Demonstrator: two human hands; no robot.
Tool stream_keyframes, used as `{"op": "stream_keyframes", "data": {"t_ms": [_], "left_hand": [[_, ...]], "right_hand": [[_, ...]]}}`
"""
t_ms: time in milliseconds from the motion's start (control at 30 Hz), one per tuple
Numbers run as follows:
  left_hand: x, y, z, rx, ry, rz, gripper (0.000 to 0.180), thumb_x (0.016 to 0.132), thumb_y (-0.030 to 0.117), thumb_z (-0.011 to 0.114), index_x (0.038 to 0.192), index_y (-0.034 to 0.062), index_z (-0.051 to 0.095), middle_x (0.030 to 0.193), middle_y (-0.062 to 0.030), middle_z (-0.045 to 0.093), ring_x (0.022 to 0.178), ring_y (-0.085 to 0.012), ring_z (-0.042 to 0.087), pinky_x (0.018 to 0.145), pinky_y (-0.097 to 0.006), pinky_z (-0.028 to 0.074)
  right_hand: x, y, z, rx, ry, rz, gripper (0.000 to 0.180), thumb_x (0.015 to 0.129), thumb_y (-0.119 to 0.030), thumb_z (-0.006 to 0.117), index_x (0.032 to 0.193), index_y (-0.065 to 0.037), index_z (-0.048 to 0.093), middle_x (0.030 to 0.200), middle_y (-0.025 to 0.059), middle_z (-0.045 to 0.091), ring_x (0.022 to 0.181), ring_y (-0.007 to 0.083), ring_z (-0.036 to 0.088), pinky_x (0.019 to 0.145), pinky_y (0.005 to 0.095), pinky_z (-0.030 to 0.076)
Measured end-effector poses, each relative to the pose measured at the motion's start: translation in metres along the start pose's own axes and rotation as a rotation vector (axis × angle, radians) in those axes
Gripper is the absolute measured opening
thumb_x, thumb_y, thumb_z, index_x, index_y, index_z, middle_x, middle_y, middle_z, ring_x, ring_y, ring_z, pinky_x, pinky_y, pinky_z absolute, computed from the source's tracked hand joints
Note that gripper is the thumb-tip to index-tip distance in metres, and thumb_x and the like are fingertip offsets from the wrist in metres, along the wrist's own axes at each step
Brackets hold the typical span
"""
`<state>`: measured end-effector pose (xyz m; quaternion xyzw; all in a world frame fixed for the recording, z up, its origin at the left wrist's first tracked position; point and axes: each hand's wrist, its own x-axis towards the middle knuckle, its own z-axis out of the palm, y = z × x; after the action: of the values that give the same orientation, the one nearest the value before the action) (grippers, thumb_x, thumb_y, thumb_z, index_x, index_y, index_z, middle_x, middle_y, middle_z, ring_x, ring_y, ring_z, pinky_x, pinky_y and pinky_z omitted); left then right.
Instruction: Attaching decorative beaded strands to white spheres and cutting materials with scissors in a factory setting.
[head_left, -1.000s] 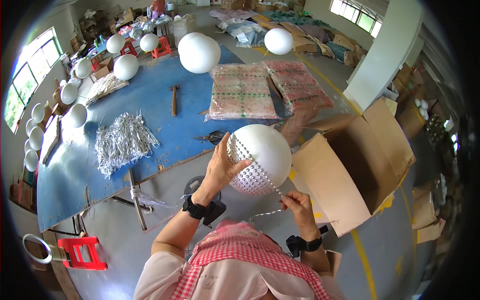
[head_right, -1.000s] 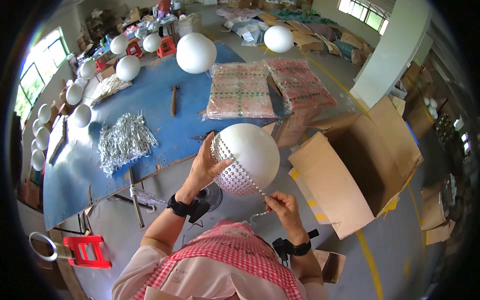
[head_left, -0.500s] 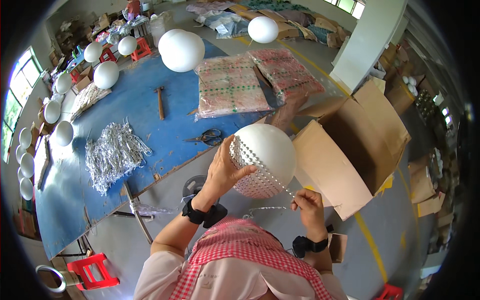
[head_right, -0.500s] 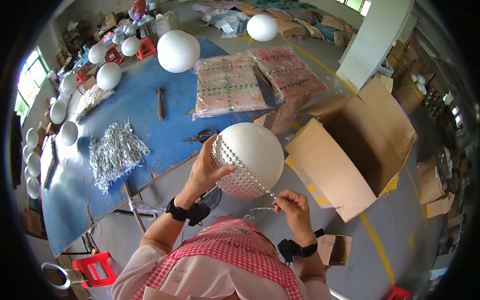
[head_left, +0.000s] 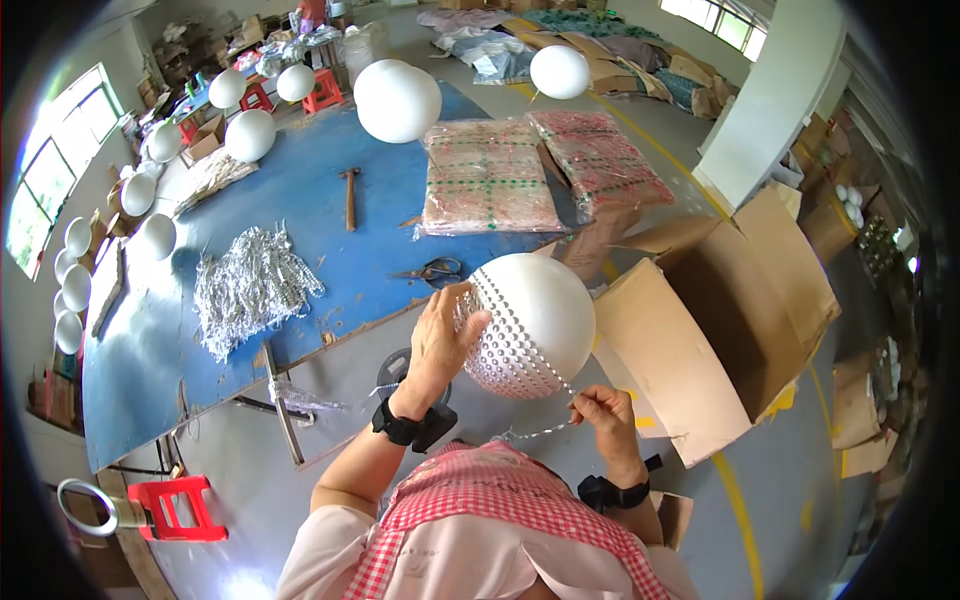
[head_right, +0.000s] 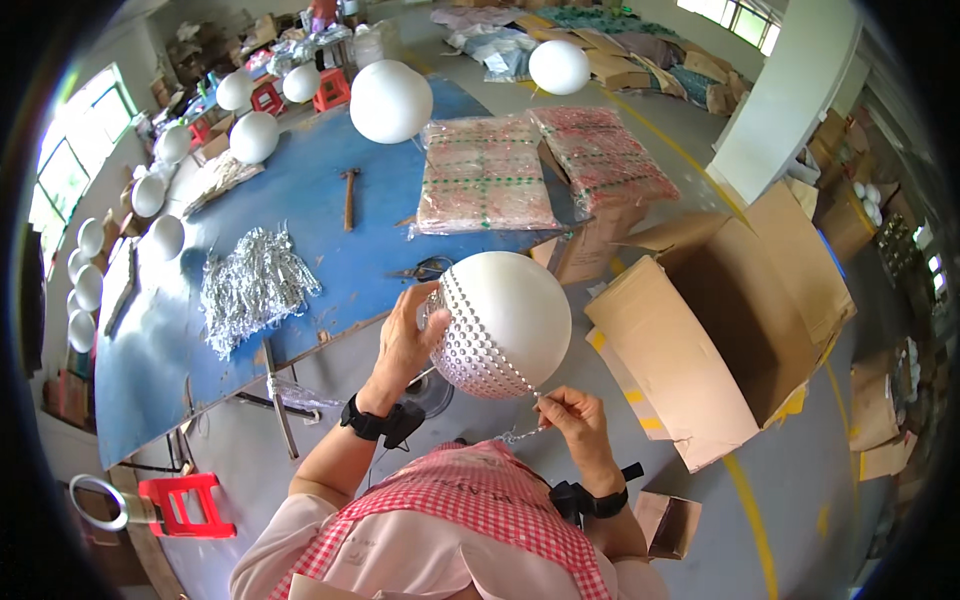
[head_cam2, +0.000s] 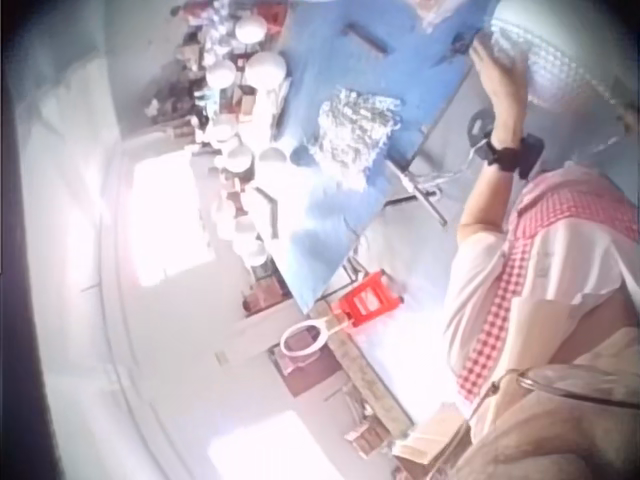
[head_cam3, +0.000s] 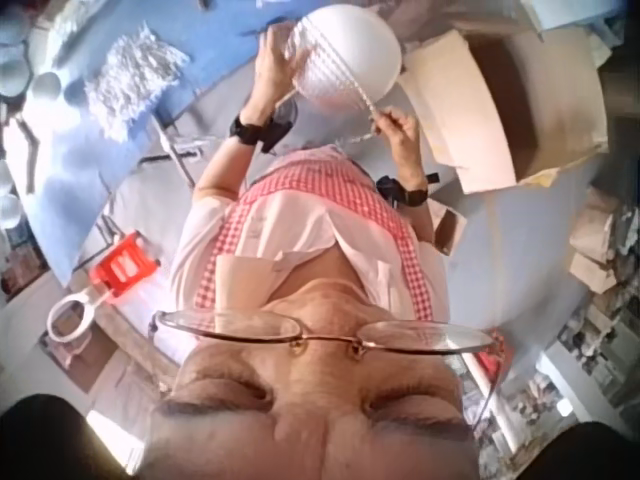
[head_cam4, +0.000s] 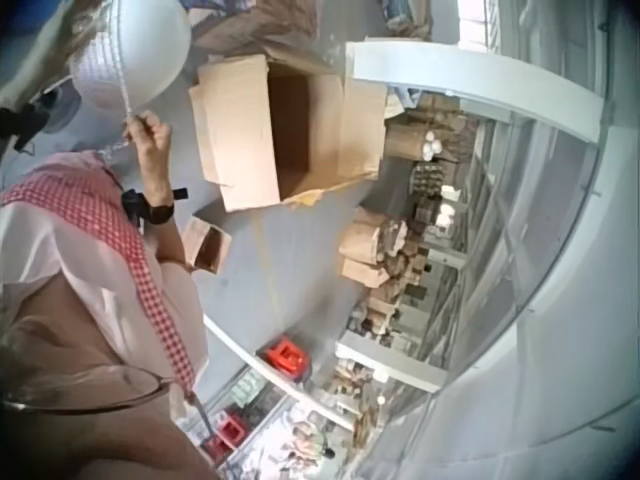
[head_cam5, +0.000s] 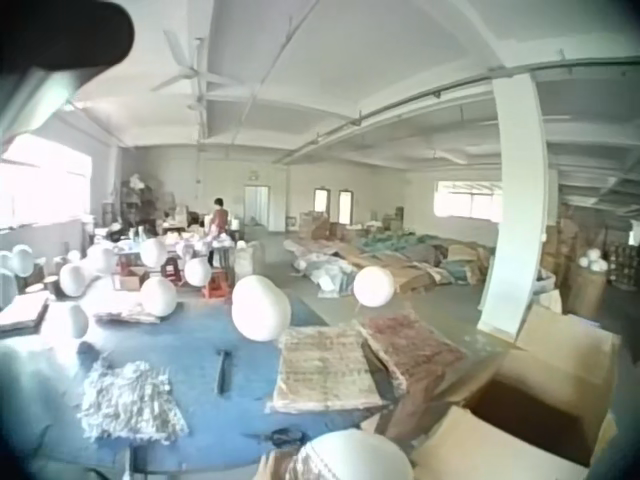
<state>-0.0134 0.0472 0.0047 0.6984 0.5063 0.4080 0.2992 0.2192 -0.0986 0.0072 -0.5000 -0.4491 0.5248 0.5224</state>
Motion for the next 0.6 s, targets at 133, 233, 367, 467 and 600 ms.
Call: {"op": "stream_keyframes", "data": {"t_ms": [133, 233, 367, 467, 600], "left_hand": [[-0.014, 0.004, 0.003, 0.155, -0.086, 0.149, 0.097, 0.069, 0.059, 0.071, 0.136, -0.0003, 0.036, 0.134, -0.0213, 0.046, 0.125, -0.0363, 0.043, 0.102, -0.044, 0.036], [-0.019, 0.009, 0.007, 0.158, -0.071, 0.076, 0.107, 0.065, 0.061, 0.074, 0.139, -0.0024, 0.03, 0.139, -0.0244, 0.04, 0.129, -0.0379, 0.039, 0.104, -0.045, 0.034], [-0.022, 0.014, 0.009, 0.055, -0.002, 0.067, 0.102, 0.065, 0.059, 0.074, 0.136, -0.0029, 0.034, 0.135, -0.0243, 0.044, 0.125, -0.0392, 0.042, 0.101, -0.045, 0.036], [-0.024, 0.017, 0.01, 0.003, 0.073, 0.096, 0.094, 0.067, 0.057, 0.074, 0.131, -0.002, 0.039, 0.127, -0.0242, 0.049, 0.119, -0.0397, 0.046, 0.098, -0.045, 0.038], [-0.03, 0.019, 0.009, 0.062, 0.098, 0.042, 0.085, 0.07, 0.054, 0.073, 0.129, 0.0009, 0.041, 0.125, -0.0225, 0.049, 0.115, -0.04, 0.048, 0.096, -0.045, 0.039]], "right_hand": [[-0.009, -0.016, -0.003, 0.099, -0.063, -0.049, 0.014, 0.089, -0.011, 0.061, 0.08, 0.001, 0.064, 0.068, 0.0038, 0.061, 0.064, 0.0092, 0.057, 0.063, 0.0222, 0.046], [-0.013, -0.022, -0.003, 0.14, -0.108, -0.099, 0.01, 0.089, -0.007, 0.062, 0.082, 0.0, 0.065, 0.07, 0.0023, 0.061, 0.066, 0.0071, 0.057, 0.063, 0.0208, 0.046], [-0.009, -0.015, -0.008, 0.106, -0.062, -0.022, 0.008, 0.088, -0.006, 0.063, 0.083, 0.0, 0.065, 0.071, 0.0017, 0.061, 0.066, 0.0059, 0.056, 0.065, 0.02, 0.046], [-0.007, -0.002, -0.014, 0.069, -0.055, 0.021, 0.007, 0.087, -0.007, 0.064, 0.084, 0.0, 0.066, 0.07, 0.0013, 0.062, 0.066, 0.0054, 0.056, 0.064, 0.0193, 0.045], [-0.003, 0.018, -0.013, 0.066, -0.063, 0.034, 0.008, 0.087, -0.008, 0.064, 0.084, -0.001, 0.065, 0.07, 0.0009, 0.062, 0.065, 0.0056, 0.057, 0.061, 0.0192, 0.045]]}}
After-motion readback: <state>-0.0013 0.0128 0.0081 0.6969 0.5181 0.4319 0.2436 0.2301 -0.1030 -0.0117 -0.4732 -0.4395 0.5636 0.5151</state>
